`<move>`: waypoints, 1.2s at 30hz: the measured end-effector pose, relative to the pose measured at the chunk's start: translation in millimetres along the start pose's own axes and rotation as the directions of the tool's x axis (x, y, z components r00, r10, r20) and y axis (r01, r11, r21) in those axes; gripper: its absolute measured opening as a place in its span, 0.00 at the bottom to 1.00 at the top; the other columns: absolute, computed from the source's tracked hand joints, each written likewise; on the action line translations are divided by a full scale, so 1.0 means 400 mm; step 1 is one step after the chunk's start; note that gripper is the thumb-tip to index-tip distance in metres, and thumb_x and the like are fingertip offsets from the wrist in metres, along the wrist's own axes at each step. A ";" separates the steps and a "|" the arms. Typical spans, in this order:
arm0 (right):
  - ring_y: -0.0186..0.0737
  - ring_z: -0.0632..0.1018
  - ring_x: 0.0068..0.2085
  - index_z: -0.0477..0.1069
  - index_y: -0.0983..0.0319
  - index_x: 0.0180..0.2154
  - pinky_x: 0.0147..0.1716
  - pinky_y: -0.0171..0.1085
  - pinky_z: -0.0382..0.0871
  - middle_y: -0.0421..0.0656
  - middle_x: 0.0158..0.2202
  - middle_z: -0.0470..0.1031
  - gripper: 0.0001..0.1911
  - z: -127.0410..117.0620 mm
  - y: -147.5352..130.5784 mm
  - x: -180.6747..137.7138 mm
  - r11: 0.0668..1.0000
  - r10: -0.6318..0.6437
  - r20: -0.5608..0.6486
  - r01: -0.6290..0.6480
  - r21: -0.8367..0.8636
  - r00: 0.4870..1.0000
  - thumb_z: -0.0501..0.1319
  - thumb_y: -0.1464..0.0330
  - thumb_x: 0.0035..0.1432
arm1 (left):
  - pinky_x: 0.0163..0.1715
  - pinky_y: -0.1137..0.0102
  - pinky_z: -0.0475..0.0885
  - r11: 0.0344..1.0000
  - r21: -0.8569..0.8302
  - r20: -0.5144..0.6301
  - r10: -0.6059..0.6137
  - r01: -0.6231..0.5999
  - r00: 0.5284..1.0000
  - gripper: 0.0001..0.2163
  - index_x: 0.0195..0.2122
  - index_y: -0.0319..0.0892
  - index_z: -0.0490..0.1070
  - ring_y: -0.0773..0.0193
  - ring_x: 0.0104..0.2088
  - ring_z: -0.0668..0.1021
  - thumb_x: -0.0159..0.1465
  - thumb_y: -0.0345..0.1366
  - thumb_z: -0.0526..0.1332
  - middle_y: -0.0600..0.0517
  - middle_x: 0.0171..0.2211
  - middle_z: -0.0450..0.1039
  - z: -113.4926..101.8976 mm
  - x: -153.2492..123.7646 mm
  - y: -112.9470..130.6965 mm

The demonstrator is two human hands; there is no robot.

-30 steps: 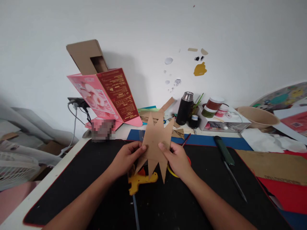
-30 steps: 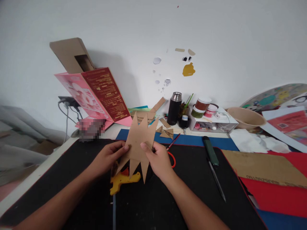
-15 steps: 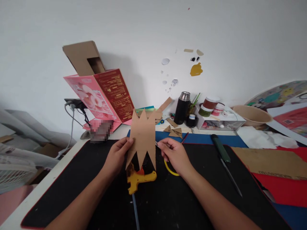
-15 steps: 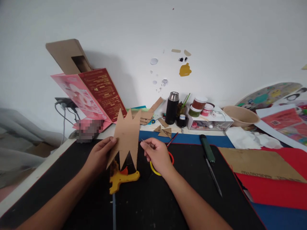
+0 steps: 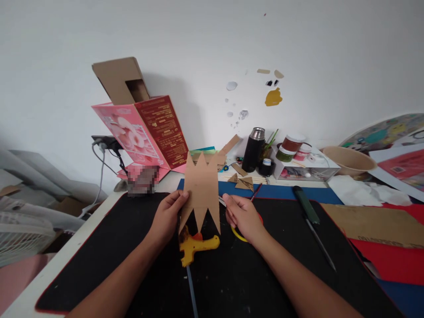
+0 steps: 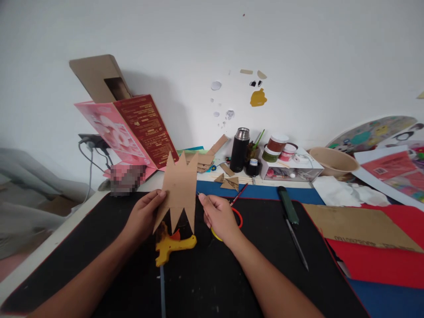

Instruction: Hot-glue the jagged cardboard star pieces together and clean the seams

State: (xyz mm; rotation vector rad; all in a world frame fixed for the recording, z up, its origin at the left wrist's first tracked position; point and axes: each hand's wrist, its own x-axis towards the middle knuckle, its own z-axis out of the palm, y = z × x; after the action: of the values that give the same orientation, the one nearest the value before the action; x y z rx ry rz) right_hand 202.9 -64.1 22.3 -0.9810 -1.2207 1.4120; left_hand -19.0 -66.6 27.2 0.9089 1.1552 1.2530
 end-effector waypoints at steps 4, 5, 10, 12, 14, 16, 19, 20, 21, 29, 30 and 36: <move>0.32 0.62 0.15 0.60 0.56 0.18 0.18 0.34 0.54 0.33 0.12 0.58 0.37 -0.007 0.022 0.003 0.993 -0.029 -0.018 0.027 -0.114 0.999 0.65 0.35 0.59 | 0.27 0.72 0.73 1.000 -0.007 -0.018 0.011 -0.011 1.000 0.23 0.34 0.43 0.76 0.66 0.23 0.75 0.54 0.57 0.77 0.56 0.25 0.75 0.000 0.001 -0.001; 0.32 0.63 0.16 0.62 0.56 0.19 0.19 0.34 0.54 0.33 0.13 0.60 0.36 -0.008 0.026 0.003 0.991 -0.035 -0.014 0.033 -0.129 0.999 0.65 0.36 0.60 | 0.26 0.73 0.73 1.000 -0.009 -0.024 0.012 -0.012 1.000 0.23 0.33 0.42 0.76 0.67 0.23 0.75 0.53 0.57 0.77 0.56 0.25 0.75 0.001 0.001 -0.001; 0.32 0.68 0.19 0.74 0.58 0.31 0.20 0.33 0.60 0.33 0.21 0.70 0.26 -0.011 0.024 0.006 0.997 -0.028 0.047 0.031 -0.077 0.999 0.73 0.43 0.56 | 0.26 0.75 0.72 0.999 -0.043 -0.073 0.025 -0.029 0.997 0.25 0.31 0.41 0.75 0.67 0.25 0.77 0.48 0.57 0.80 0.55 0.26 0.77 0.010 -0.002 0.014; 0.32 0.70 0.19 0.76 0.58 0.37 0.20 0.33 0.61 0.33 0.24 0.72 0.26 -0.011 0.017 0.008 0.999 -0.031 0.053 0.032 -0.028 0.998 0.74 0.44 0.55 | 0.26 0.74 0.72 0.998 -0.049 -0.085 0.028 -0.032 0.996 0.26 0.31 0.41 0.75 0.66 0.25 0.77 0.47 0.57 0.80 0.55 0.26 0.76 0.015 -0.004 0.019; 0.32 0.70 0.19 0.76 0.59 0.38 0.20 0.33 0.61 0.34 0.25 0.72 0.26 -0.011 0.011 0.010 0.999 -0.032 0.055 0.031 0.009 0.998 0.72 0.43 0.57 | 0.26 0.74 0.72 0.999 -0.044 -0.091 0.024 -0.028 0.996 0.27 0.30 0.41 0.75 0.66 0.25 0.76 0.46 0.58 0.80 0.55 0.25 0.76 0.018 -0.005 0.022; 0.32 0.70 0.19 0.75 0.59 0.36 0.19 0.33 0.60 0.35 0.24 0.72 0.28 -0.012 0.008 0.013 0.999 -0.025 0.054 0.023 0.032 0.998 0.70 0.41 0.59 | 0.26 0.74 0.71 1.000 -0.016 -0.092 0.023 -0.025 0.995 0.28 0.30 0.41 0.74 0.67 0.25 0.75 0.45 0.59 0.80 0.56 0.25 0.75 0.017 -0.007 0.021; 0.32 0.70 0.18 0.75 0.59 0.35 0.18 0.33 0.60 0.36 0.24 0.73 0.30 -0.012 0.008 0.016 0.998 -0.012 0.046 0.010 0.059 0.999 0.68 0.38 0.58 | 0.25 0.75 0.69 0.994 0.100 -0.057 0.041 -0.035 0.998 0.29 0.30 0.41 0.74 0.68 0.25 0.74 0.48 0.62 0.78 0.56 0.25 0.73 0.012 -0.011 0.016; 0.32 0.71 0.18 0.74 0.59 0.34 0.18 0.33 0.61 0.36 0.24 0.73 0.30 -0.012 0.010 0.017 0.998 -0.013 0.045 0.010 0.063 0.999 0.68 0.37 0.58 | 0.26 0.75 0.68 0.988 0.149 -0.028 0.048 -0.044 0.998 0.28 0.31 0.41 0.75 0.68 0.26 0.73 0.50 0.63 0.77 0.56 0.26 0.73 0.010 -0.013 0.013; 0.32 0.70 0.18 0.73 0.59 0.33 0.18 0.33 0.61 0.36 0.24 0.73 0.31 -0.012 0.011 0.017 0.998 -0.016 0.045 0.013 0.062 0.999 0.68 0.37 0.57 | 0.26 0.75 0.68 0.982 0.183 -0.005 0.055 -0.053 0.998 0.28 0.31 0.41 0.75 0.68 0.26 0.73 0.52 0.63 0.76 0.56 0.26 0.72 0.009 -0.014 0.011; 0.31 0.68 0.18 0.70 0.58 0.28 0.18 0.33 0.58 0.34 0.20 0.69 0.30 -0.010 0.016 0.015 1.000 -0.010 0.005 0.010 0.000 1.000 0.70 0.39 0.56 | 0.27 0.74 0.68 0.945 0.316 0.146 0.045 -0.090 0.988 0.26 0.30 0.42 0.72 0.66 0.28 0.72 0.58 0.63 0.72 0.54 0.28 0.73 0.010 -0.026 0.011; 0.32 0.68 0.18 0.69 0.58 0.27 0.18 0.33 0.58 0.34 0.20 0.69 0.30 -0.011 0.016 0.017 1.000 -0.010 0.002 0.010 0.001 1.000 0.70 0.39 0.56 | 0.27 0.74 0.68 0.944 0.321 0.154 0.032 -0.081 0.988 0.26 0.30 0.42 0.72 0.66 0.28 0.72 0.58 0.63 0.72 0.54 0.28 0.73 0.011 -0.028 0.013; 0.33 0.69 0.18 0.70 0.58 0.28 0.18 0.34 0.60 0.35 0.20 0.71 0.31 -0.031 0.012 0.032 0.999 0.000 -0.078 0.003 0.040 0.997 0.71 0.37 0.54 | 0.27 0.75 0.68 0.915 0.398 0.209 -0.018 -0.068 0.978 0.27 0.31 0.42 0.73 0.66 0.28 0.72 0.60 0.65 0.69 0.54 0.28 0.73 0.009 -0.034 0.011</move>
State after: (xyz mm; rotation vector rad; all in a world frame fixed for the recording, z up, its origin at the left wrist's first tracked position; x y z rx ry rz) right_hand 211.8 -49.4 16.1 -0.9986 -1.1317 1.3791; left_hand -15.7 -79.0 34.2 1.3335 1.2569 0.9228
